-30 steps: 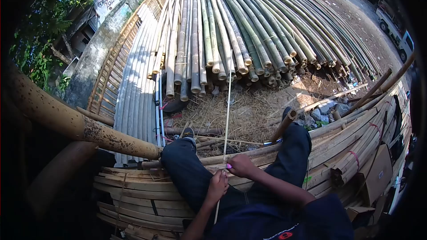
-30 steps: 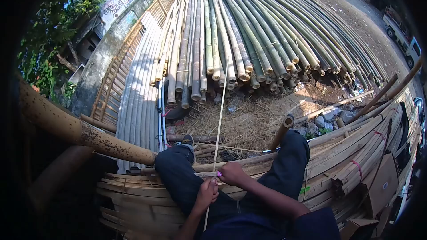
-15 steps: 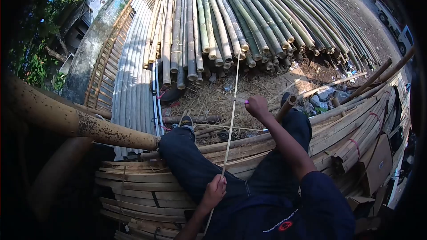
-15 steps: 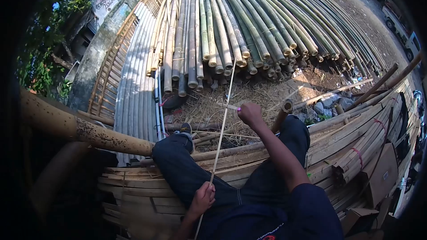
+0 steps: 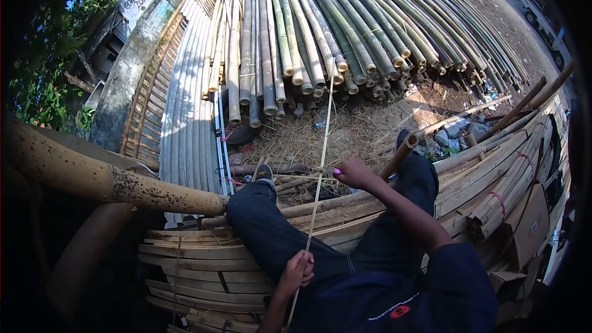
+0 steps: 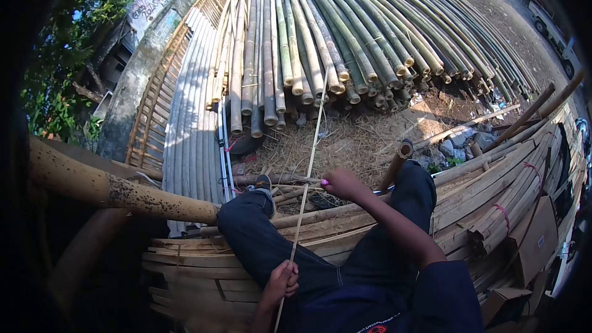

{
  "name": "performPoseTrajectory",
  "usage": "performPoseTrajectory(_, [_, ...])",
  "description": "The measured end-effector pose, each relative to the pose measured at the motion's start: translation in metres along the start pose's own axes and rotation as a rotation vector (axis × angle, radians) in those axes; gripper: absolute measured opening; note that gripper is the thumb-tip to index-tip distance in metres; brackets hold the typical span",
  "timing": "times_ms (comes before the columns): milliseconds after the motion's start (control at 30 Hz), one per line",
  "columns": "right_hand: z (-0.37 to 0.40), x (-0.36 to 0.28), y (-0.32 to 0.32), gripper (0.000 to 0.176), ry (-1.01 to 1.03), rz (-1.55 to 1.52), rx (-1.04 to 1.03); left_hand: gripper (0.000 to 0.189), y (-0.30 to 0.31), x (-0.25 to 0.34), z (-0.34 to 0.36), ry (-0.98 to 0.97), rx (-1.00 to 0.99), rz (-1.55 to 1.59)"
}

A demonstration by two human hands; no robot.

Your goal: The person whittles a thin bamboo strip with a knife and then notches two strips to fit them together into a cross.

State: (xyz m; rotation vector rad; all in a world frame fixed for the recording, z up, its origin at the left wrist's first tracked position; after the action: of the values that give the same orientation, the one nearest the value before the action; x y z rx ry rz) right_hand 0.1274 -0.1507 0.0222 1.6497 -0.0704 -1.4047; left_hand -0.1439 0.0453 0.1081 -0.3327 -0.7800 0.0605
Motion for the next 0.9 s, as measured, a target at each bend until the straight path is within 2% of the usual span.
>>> performPoseTrajectory(33, [0.013, -0.012, -0.016, 0.020, 0.101, -0.004, -0.044, 0.023, -0.001, 0.001, -0.003, 0.017, -0.029, 0.070])
performPoseTrajectory(100, [0.025, -0.029, -0.028, 0.021, 0.167, 0.018, -0.151, 0.024, -0.003, -0.002, -0.004, 0.052, -0.054, 0.088])
performPoseTrajectory(167, [0.017, -0.025, -0.008, 0.024, 0.191, 0.088, -0.021, 0.025, -0.005, -0.007, 0.002, 0.058, -0.041, 0.004])
performPoseTrajectory(233, [-0.010, 0.018, 0.017, 0.028, 0.071, 0.078, 0.291, 0.025, -0.001, -0.013, 0.016, 0.065, -0.055, -0.034])
performPoseTrajectory(300, [-0.027, 0.044, 0.054, 0.032, -0.185, 0.228, 0.357, 0.025, 0.002, -0.028, 0.028, 0.060, -0.064, -0.072])
performPoseTrajectory(433, [-0.036, 0.064, 0.052, 0.038, -0.149, 0.214, 0.363, 0.024, 0.011, -0.042, 0.038, 0.102, -0.043, -0.118])
performPoseTrajectory(500, [-0.027, 0.064, 0.027, 0.039, -0.101, -0.539, 0.250, 0.023, 0.014, -0.048, 0.033, 0.089, -0.021, 0.030])
performPoseTrajectory(533, [-0.019, 0.049, 0.027, 0.039, -0.103, -0.535, 0.245, 0.023, 0.013, -0.046, 0.032, 0.090, -0.022, 0.036])
performPoseTrajectory(600, [-0.007, 0.013, 0.025, 0.033, -0.200, -1.474, -0.005, 0.022, 0.011, -0.037, 0.027, 0.062, -0.038, 0.084])
performPoseTrajectory(700, [0.000, -0.023, 0.021, 0.024, -0.128, -1.567, 0.083, 0.022, 0.007, -0.034, 0.021, 0.077, -0.022, -0.016])
performPoseTrajectory(733, [0.001, -0.029, 0.021, 0.019, -0.150, -1.435, 0.166, 0.022, 0.010, -0.037, 0.021, 0.081, -0.024, -0.022])
performPoseTrajectory(833, [0.004, -0.042, 0.027, 0.020, -0.104, -1.413, 0.157, 0.027, 0.012, -0.039, 0.016, 0.035, -0.089, -0.122])
performPoseTrajectory(900, [0.009, -0.056, 0.026, 0.021, -0.134, -1.444, 0.121, 0.024, 0.009, -0.029, 0.008, -0.140, -0.144, -0.200])
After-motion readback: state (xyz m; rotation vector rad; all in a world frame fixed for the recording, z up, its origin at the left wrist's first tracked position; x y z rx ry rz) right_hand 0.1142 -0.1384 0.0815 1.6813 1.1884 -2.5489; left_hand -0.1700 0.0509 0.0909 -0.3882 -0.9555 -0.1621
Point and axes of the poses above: each hand's wrist, its own z-axis away from the middle knuckle, its own y-axis out of the back of the hand, x = y × z, the point moved 1 cm from there along -z, towards the middle knuckle, and after that the axes turned 12 degrees about -z, right-handed, at the moved point
